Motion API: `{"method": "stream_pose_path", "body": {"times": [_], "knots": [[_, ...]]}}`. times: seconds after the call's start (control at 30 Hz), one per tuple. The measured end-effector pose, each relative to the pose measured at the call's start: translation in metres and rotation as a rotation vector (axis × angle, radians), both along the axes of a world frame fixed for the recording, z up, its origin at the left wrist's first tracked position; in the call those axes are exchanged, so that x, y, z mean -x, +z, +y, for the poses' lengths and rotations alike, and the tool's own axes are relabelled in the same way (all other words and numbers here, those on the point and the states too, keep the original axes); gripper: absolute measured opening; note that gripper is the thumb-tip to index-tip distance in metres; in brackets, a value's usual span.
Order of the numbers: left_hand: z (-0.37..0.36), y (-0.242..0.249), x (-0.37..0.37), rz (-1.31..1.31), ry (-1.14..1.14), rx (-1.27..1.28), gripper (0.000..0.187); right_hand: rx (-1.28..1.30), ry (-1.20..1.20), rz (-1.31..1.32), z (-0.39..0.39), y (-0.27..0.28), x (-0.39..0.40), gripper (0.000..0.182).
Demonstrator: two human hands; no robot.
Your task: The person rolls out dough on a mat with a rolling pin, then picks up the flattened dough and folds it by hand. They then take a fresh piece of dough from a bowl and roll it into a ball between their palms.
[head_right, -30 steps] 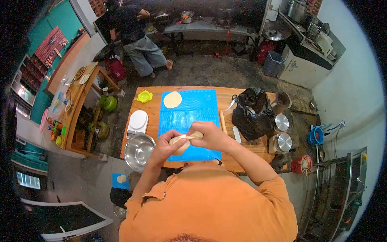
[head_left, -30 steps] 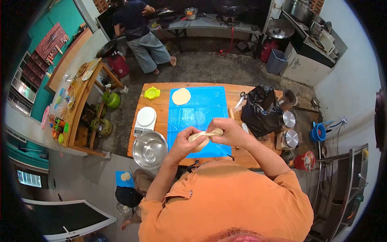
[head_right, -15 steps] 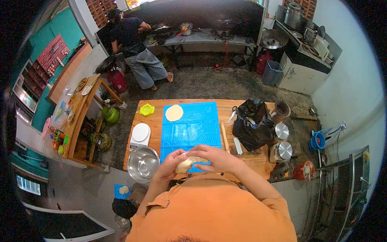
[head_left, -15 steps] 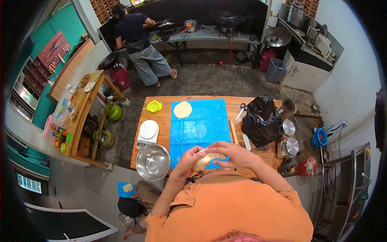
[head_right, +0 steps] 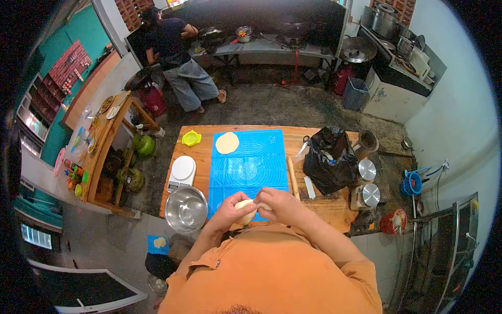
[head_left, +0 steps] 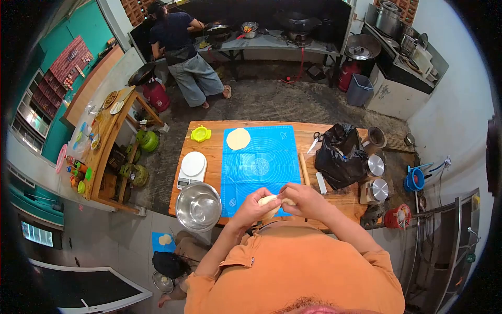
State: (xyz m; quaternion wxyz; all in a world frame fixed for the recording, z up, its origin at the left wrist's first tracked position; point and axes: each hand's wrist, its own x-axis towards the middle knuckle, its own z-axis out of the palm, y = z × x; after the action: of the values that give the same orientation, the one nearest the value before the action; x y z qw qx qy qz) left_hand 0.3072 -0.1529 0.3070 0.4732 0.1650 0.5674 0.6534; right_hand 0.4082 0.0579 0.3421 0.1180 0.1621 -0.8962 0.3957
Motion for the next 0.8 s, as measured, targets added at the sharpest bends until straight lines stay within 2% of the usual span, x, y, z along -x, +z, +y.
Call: {"method": "stream_pose_path", "body": {"times": [0.1, 0.2, 0.27, 0.3, 0.37, 0.4, 0.47, 0.5, 0.57, 0.63, 0.8], "knots": [[0.002, 0.013, 0.001, 0.031, 0.005, 0.018, 0.027, -0.007, 0.026, -0.019, 0.007, 0.008, 0.004, 0.018], [0.002, 0.019, -0.001, 0.17, 0.016, 0.04, 0.027, 0.025, 0.036, -0.079, 0.013, 0.013, 0.005, 0.019], [0.002, 0.026, -0.004, 0.507, 0.032, 0.101, 0.026, 0.071, 0.039, -0.132, 0.015, 0.016, 0.005, 0.02], [0.001, 0.029, -0.004, 0.505, 0.038, 0.1, 0.026, 0.129, 0.028, -0.182, 0.015, 0.017, 0.005, 0.019], [-0.004, 0.034, -0.004, 1.096, 0.062, 0.061, 0.024, 0.183, 0.023, -0.237, 0.016, 0.018, 0.005, 0.018], [-0.005, 0.039, -0.003, 1.094, 0.07, 0.061, 0.024, 0.218, 0.025, -0.282, 0.017, 0.018, 0.005, 0.018], [-0.008, 0.05, -0.002, 1.322, 0.045, 0.026, 0.02, 0.249, 0.034, -0.335, 0.017, 0.017, 0.005, 0.017], [-0.01, 0.053, 0.001, 1.318, 0.052, 0.029, 0.02, 0.292, 0.032, -0.362, 0.017, 0.017, 0.006, 0.016], [-0.015, 0.058, 0.007, 1.51, -0.023, -0.065, 0.016, 0.331, 0.035, -0.396, 0.016, 0.017, 0.005, 0.014], [-0.022, 0.065, 0.011, 1.59, -0.028, -0.074, 0.016, 0.627, 0.049, -0.618, 0.015, 0.021, 0.006, 0.012], [-0.036, 0.07, 0.022, 1.792, -0.028, -0.093, 0.026, 0.803, -0.005, -0.731, 0.007, 0.023, 0.01, 0.012]]}}
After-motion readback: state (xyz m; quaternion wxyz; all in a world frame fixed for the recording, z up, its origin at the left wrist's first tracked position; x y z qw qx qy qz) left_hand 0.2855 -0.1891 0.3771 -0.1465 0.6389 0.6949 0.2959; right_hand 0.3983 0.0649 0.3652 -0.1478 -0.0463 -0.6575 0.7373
